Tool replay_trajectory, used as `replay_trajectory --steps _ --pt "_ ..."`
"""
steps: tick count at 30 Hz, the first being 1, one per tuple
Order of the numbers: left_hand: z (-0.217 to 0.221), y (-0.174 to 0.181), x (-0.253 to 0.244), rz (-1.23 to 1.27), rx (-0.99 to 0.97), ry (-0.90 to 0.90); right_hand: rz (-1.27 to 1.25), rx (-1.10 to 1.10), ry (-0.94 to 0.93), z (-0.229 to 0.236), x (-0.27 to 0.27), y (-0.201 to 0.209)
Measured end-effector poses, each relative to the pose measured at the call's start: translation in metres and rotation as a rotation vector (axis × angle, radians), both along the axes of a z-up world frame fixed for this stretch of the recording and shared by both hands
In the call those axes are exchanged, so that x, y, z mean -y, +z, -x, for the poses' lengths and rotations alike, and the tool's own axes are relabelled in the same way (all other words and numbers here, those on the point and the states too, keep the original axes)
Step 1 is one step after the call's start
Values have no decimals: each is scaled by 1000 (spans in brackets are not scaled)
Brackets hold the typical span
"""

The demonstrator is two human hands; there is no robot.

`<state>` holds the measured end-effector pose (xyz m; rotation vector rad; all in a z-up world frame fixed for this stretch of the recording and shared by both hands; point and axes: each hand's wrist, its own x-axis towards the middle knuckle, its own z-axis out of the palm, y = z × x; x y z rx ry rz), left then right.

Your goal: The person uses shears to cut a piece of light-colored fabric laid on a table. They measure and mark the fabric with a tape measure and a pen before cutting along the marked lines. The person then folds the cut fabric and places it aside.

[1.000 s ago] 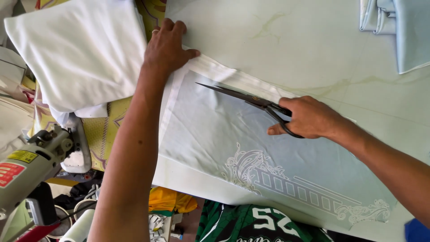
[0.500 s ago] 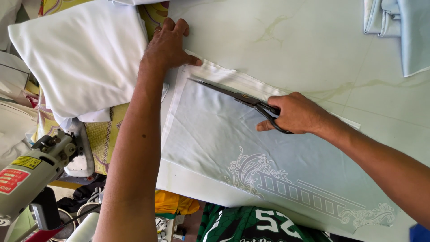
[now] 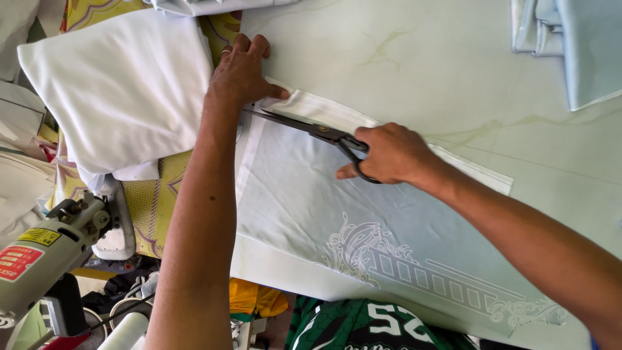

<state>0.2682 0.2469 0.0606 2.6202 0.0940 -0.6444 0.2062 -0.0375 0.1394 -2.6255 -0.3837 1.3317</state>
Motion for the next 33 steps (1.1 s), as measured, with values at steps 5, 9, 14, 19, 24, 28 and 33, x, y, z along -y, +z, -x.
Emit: replay_trajectory --steps 5,9,14,19,24,28,33 --pt "8 -45 -11 35 147 -80 -177 168 -66 39 12 -30" --pt "29 -70 9 -345 360 -118 -244 177 -127 121 89 -20" --pt "79 -2 106 195 709 17 -354 210 -498 250 219 -16" --pt "155 50 281 772 309 -174 -168 253 -1457 347 329 -11" --pt "287 130 435 1426 -298 -537 -92 592 -1715 382 401 34" --pt "340 108 490 963 -144 -783 15 884 -1703 424 450 40" --pt "352 -20 486 214 466 -740 -44 977 -1606 450 471 42"
